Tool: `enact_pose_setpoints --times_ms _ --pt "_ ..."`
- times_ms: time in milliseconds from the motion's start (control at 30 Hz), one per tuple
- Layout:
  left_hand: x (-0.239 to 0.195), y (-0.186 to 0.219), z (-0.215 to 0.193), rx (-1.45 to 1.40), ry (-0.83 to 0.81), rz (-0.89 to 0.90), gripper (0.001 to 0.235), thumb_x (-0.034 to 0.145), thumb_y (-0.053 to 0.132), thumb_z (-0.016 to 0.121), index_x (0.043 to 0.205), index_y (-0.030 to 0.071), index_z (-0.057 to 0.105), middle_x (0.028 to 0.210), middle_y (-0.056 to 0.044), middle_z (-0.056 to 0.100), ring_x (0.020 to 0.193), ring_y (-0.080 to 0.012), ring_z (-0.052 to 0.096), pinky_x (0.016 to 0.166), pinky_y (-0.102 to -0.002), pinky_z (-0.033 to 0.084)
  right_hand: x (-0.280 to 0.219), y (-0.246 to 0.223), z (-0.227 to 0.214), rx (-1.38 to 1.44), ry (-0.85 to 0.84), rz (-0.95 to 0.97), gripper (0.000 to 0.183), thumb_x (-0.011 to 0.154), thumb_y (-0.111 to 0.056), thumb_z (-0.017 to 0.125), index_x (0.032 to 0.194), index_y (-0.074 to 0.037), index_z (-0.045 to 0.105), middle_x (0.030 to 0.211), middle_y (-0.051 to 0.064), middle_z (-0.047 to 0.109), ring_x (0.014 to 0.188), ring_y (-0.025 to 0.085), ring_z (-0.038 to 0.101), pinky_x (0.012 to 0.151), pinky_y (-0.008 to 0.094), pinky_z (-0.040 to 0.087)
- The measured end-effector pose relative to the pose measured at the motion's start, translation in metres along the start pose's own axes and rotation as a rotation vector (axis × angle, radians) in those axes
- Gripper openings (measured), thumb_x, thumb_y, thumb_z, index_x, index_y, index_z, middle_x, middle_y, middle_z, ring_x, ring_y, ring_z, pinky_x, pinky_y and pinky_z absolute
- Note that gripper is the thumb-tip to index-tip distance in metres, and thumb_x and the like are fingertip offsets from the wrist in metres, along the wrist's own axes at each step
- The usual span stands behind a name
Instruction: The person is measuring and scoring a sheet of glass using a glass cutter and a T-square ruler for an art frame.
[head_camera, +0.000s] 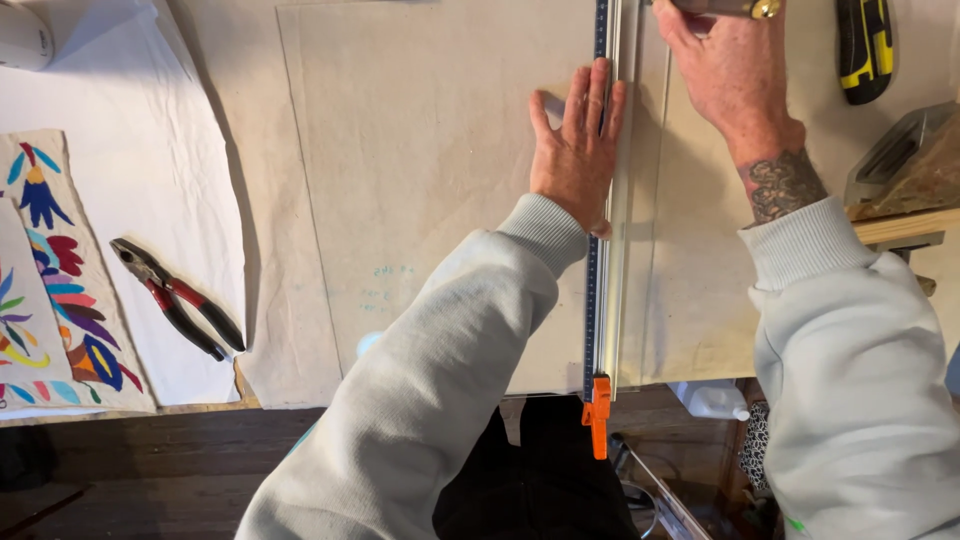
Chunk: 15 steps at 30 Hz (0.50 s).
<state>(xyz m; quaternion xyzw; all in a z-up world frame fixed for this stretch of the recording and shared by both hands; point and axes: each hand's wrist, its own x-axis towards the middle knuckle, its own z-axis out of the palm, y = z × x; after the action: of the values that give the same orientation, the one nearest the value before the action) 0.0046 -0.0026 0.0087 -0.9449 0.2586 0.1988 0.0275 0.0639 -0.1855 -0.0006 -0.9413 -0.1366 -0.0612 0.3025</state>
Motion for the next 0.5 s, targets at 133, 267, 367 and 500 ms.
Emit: enact_pose_setpoints --times_ms 133,267,367,500 --pt "0.002 0.001 0.004 -0.003 0.022 0.002 0.164 0.042 0.073 0.092 0.164 0.001 0.009 0.169 -0.026 0.003 0.157 -0.0402 0.008 0.116 -0.073 0.023 -0.004 -0.020 -0.010 0.040 -0.003 -0.004 0.017 0.114 -0.013 0.068 0.113 0.002 0.074 0.097 0.013 0.077 0.083 0.025 0.074 0.078 0.035 0.057" --pt "0.003 0.002 0.012 -0.021 0.076 -0.001 0.162 0.043 0.073 0.091 0.164 0.001 0.013 0.169 -0.026 0.006 0.157 -0.0405 0.009 0.115 -0.074 0.026 -0.038 -0.027 -0.013 0.082 0.036 -0.140 0.010 0.111 -0.005 0.071 0.116 0.004 0.071 0.108 0.016 0.075 0.098 0.027 0.075 0.090 0.034 0.060" --pt "0.005 0.002 0.018 -0.030 0.103 0.001 0.161 0.043 0.074 0.091 0.163 0.000 0.014 0.169 -0.026 0.008 0.157 -0.0404 0.010 0.115 -0.075 0.026 -0.070 -0.062 -0.022 0.074 0.020 -0.057 0.009 0.106 -0.003 0.073 0.113 0.003 0.071 0.114 0.016 0.074 0.097 0.028 0.075 0.087 0.036 0.060" --pt "0.007 0.003 0.022 -0.020 0.110 0.010 0.162 0.042 0.076 0.090 0.164 0.000 0.013 0.169 -0.026 0.009 0.157 -0.0397 0.011 0.115 -0.075 0.026 -0.124 -0.089 -0.029 0.031 -0.056 0.072 0.017 0.104 -0.004 0.075 0.121 0.000 0.071 0.112 0.017 0.073 0.094 0.030 0.073 0.081 0.037 0.058"
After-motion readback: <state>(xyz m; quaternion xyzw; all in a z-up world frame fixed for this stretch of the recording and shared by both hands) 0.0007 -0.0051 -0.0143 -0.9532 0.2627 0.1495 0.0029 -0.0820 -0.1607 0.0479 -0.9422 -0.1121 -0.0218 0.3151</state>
